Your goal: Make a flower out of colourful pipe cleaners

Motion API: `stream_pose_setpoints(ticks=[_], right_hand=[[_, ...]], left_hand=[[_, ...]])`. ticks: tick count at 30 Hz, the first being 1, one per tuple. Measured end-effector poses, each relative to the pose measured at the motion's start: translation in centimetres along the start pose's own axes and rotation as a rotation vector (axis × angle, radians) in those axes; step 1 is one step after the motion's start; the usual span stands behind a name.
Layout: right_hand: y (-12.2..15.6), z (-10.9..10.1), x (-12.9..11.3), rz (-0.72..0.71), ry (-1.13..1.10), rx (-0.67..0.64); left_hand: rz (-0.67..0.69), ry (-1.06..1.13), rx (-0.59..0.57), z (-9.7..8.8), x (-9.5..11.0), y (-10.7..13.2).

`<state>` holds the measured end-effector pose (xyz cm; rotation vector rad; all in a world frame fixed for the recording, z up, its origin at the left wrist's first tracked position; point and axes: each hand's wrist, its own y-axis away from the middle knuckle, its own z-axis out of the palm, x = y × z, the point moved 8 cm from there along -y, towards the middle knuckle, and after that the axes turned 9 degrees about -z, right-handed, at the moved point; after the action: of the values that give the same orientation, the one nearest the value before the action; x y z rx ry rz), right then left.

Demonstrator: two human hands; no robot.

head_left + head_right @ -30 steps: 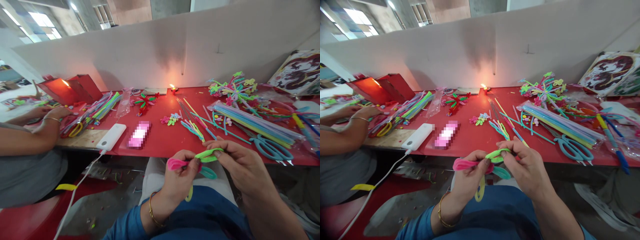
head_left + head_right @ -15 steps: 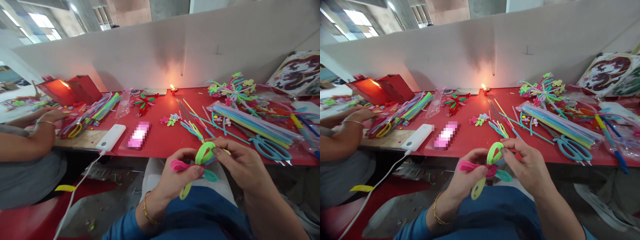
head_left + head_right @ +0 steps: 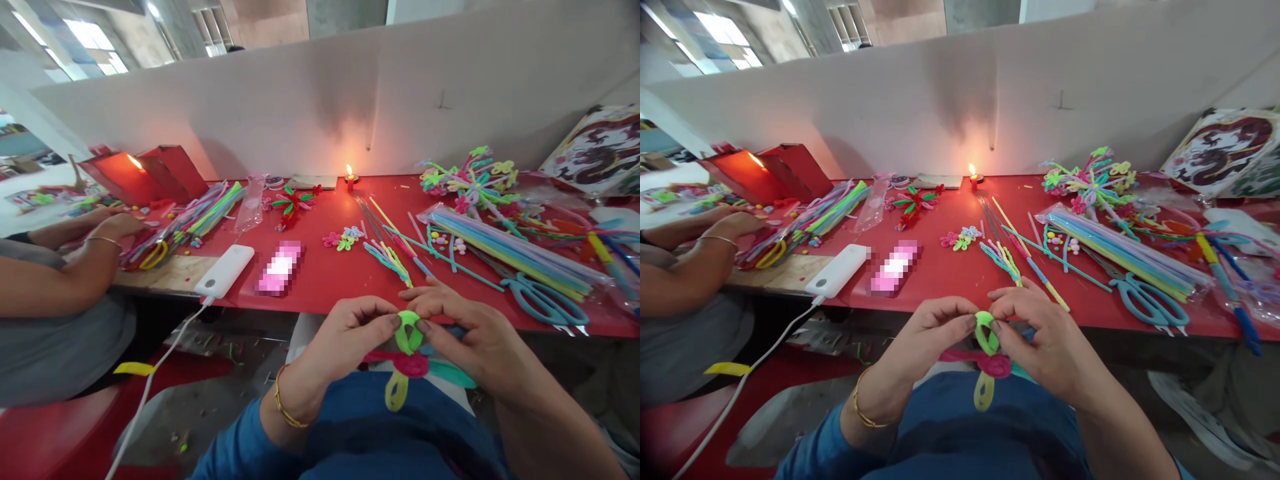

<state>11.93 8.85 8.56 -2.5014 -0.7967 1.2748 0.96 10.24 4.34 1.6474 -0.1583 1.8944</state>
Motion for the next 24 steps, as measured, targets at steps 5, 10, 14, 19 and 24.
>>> stream_pose_setpoints(ticks=[5,10,14,19,24], right_hand=[[0.1,0.1,0.2,0.005,-0.026,-0.024],[0.2,-0.1,0.0,-0.03,-0.022,-0.027],[0.0,-0.2,-0.2,-0.057,0.005,-0.047],[0.2,-0.1,-0.1,-0.088,-0.083,-0.037],[0.3,0.2,0.1,-0.047,-0.145,-0.037]], left_hand=[[-0.093,0.033,-0.09,0.4,-0.9,0.1],[-0.131,0.031,-0.138,0.7,-1.4,0.0],[-0.128,0.035,-0.158,1.1,-1.2,-0.2],[-0.085,0.056,-0.144,1.5,-0.6,-0.1],[-0.074,0.077,-0.127,1.9,-0.5,0.0]])
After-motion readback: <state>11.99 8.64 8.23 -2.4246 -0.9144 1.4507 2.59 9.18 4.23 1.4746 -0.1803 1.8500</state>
